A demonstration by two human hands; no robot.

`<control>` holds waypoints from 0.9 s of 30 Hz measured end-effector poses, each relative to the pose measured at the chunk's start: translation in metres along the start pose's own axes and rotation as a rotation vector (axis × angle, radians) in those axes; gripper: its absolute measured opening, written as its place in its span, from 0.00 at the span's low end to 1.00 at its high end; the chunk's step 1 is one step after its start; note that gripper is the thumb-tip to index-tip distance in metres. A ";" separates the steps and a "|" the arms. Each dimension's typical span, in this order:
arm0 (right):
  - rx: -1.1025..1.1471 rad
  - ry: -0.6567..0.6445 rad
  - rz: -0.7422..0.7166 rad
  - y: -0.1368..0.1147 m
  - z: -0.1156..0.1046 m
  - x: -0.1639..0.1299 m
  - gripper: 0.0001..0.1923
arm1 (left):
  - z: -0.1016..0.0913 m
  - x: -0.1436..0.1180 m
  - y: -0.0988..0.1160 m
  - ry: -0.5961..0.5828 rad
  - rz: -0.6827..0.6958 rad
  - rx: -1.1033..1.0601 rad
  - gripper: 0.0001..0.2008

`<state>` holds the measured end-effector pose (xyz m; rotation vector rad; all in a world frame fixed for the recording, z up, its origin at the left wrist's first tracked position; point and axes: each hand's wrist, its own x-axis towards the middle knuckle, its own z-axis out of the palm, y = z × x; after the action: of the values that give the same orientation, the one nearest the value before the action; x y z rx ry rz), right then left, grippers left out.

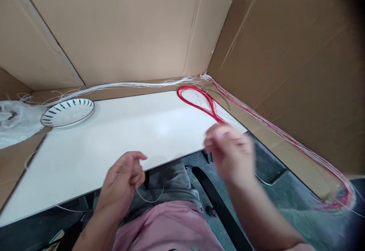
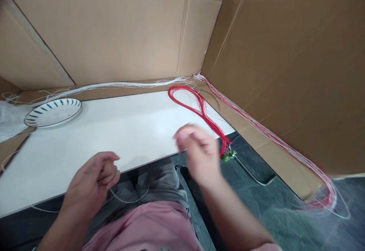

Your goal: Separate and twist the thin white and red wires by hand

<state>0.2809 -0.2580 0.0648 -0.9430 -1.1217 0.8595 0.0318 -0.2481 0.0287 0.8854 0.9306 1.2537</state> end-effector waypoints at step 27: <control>0.301 -0.035 0.404 0.089 0.129 -0.071 0.11 | 0.032 -0.004 -0.048 0.362 0.001 -0.098 0.23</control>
<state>0.1318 -0.2684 -0.0206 -0.9155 -0.8097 1.3376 0.0785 -0.2585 -0.0037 0.5911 1.1412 1.4765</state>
